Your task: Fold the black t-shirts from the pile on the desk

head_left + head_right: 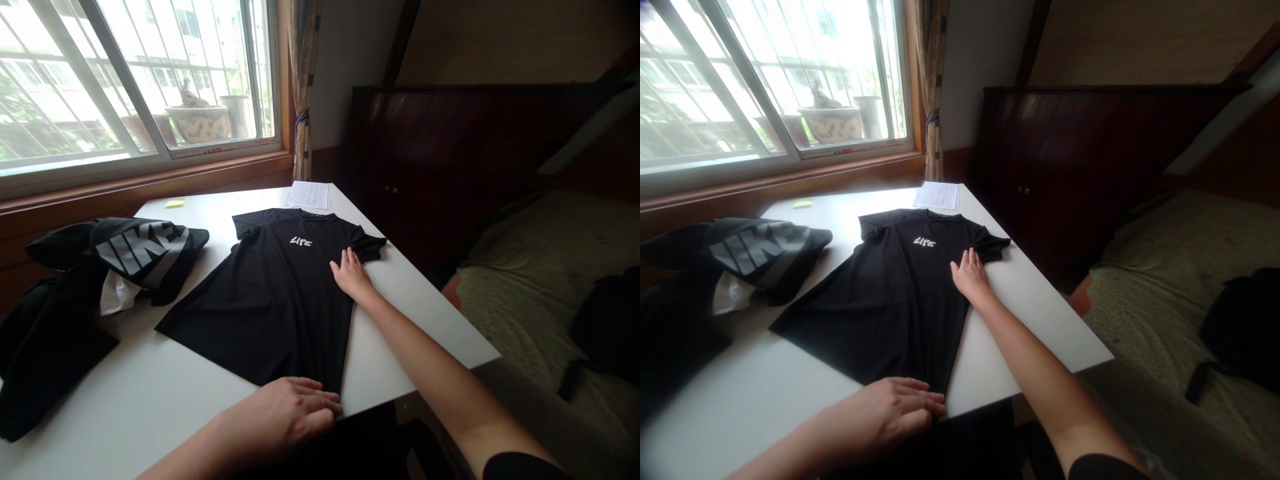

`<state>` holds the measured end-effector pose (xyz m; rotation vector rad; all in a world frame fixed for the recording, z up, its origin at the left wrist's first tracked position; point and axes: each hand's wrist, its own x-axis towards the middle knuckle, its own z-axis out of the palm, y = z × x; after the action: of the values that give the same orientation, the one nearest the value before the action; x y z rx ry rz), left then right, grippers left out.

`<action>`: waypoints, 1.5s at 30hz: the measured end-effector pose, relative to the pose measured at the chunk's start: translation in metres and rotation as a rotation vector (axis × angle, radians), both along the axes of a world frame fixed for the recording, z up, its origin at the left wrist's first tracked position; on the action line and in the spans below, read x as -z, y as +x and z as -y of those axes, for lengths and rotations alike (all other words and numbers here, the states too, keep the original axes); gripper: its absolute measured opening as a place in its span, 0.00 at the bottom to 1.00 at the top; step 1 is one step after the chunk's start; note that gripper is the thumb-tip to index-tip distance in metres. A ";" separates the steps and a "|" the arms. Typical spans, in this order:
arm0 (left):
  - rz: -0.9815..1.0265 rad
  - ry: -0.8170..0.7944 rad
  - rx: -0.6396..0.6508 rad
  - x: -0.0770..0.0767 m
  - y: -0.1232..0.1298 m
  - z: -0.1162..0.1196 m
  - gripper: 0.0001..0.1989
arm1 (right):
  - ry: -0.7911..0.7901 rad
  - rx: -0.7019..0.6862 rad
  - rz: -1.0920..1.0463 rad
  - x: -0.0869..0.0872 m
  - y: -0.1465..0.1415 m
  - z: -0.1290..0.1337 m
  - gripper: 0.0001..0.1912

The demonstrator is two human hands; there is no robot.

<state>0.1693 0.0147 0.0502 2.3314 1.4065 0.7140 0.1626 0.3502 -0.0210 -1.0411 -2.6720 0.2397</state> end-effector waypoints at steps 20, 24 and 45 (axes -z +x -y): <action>-0.309 -0.155 -1.349 0.033 -0.246 0.093 0.25 | 0.004 -0.028 0.161 0.008 0.023 -0.017 0.44; -0.011 -0.351 -1.319 0.026 -0.232 0.115 0.22 | 0.008 -0.061 0.172 0.009 0.029 -0.030 0.46; -0.141 -0.101 -1.134 0.020 -0.283 0.040 0.23 | 0.012 -0.232 0.181 0.010 0.048 -0.062 0.49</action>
<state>-0.1138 -0.0257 0.0306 1.3461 2.7350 0.6850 0.2106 0.4120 -0.0309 -0.7819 -2.9552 0.1811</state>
